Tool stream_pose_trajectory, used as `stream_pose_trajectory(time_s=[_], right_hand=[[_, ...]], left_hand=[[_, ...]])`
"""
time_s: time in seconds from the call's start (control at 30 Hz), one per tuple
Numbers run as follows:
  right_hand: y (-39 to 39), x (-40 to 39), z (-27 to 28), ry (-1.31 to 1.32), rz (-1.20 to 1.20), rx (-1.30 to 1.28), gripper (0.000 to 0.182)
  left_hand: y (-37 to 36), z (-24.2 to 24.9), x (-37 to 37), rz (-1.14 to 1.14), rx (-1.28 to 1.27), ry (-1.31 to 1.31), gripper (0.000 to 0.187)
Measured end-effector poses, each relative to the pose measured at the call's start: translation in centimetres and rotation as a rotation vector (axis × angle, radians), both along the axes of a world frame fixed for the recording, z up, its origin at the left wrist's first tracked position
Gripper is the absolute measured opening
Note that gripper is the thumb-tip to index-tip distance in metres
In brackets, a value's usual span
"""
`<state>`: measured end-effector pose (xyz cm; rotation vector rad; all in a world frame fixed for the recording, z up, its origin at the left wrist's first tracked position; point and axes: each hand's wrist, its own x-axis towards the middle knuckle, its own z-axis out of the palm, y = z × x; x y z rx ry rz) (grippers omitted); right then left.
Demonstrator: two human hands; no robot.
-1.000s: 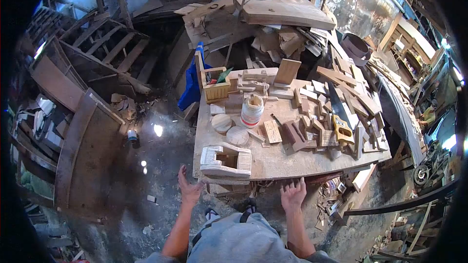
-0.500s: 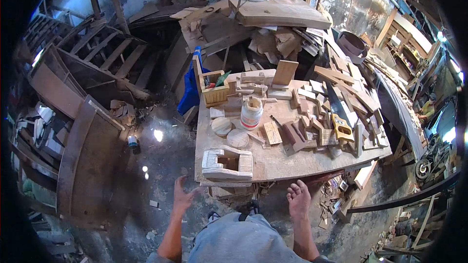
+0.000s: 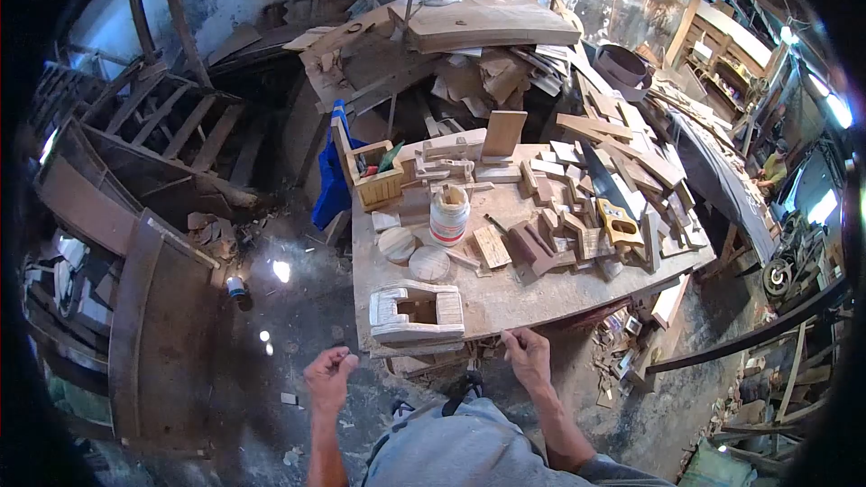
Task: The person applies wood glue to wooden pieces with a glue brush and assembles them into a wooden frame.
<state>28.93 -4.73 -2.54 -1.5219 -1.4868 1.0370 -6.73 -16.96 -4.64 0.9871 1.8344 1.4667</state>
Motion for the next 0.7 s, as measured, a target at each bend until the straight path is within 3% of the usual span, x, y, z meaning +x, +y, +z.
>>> stream_pose_trajectory(time_s=[0.17,0.2,0.27,0.3,0.33,0.43,0.5,0.57,0.6,0.67,0.7], right_hand=[[-2.7,-0.2,0.4,-0.175,0.000,-0.009,0.031],[-3.2,0.0,0.0,-0.173,0.014,-0.090,0.029],[-4.2,-2.3,1.7,-0.016,0.014,0.081,0.024],[-5.0,-3.1,3.0,0.062,0.014,0.166,0.023],[-5.8,-2.8,4.0,-0.049,0.165,0.093,0.026],[-7.1,-4.7,6.7,-0.195,0.203,0.486,0.038],[-6.7,-4.2,5.3,-0.172,0.094,0.369,0.053],[-4.7,-3.6,4.9,-0.182,-0.122,0.348,0.059],[-3.8,-3.3,6.6,-0.049,-0.206,0.311,0.062],[-2.1,-2.5,10.6,0.227,-0.364,0.241,0.068],[-1.5,-1.5,10.1,0.210,-0.371,0.279,0.070]], left_hand=[[-1.6,2.7,4.5,-0.112,-0.156,-0.366,0.019],[-1.5,2.5,5.2,-0.193,-0.165,-0.365,0.020],[-1.3,2.0,6.8,-0.355,-0.184,-0.362,0.023],[-0.8,2.4,7.8,-0.424,-0.194,-0.450,0.028],[-0.1,3.0,8.9,-0.493,-0.204,-0.538,0.033],[1.9,3.3,13.2,-0.820,-0.163,-1.020,0.059],[2.6,1.9,16.9,-1.048,-0.169,-1.257,0.075],[2.6,5.1,19.2,-1.161,-0.276,-1.106,0.086],[2.9,6.6,19.8,-1.211,-0.322,-1.023,0.091],[4.1,7.9,20.3,-1.276,-0.237,-0.910,0.088],[4.7,8.1,20.7,-1.306,-0.196,-0.852,0.086]])
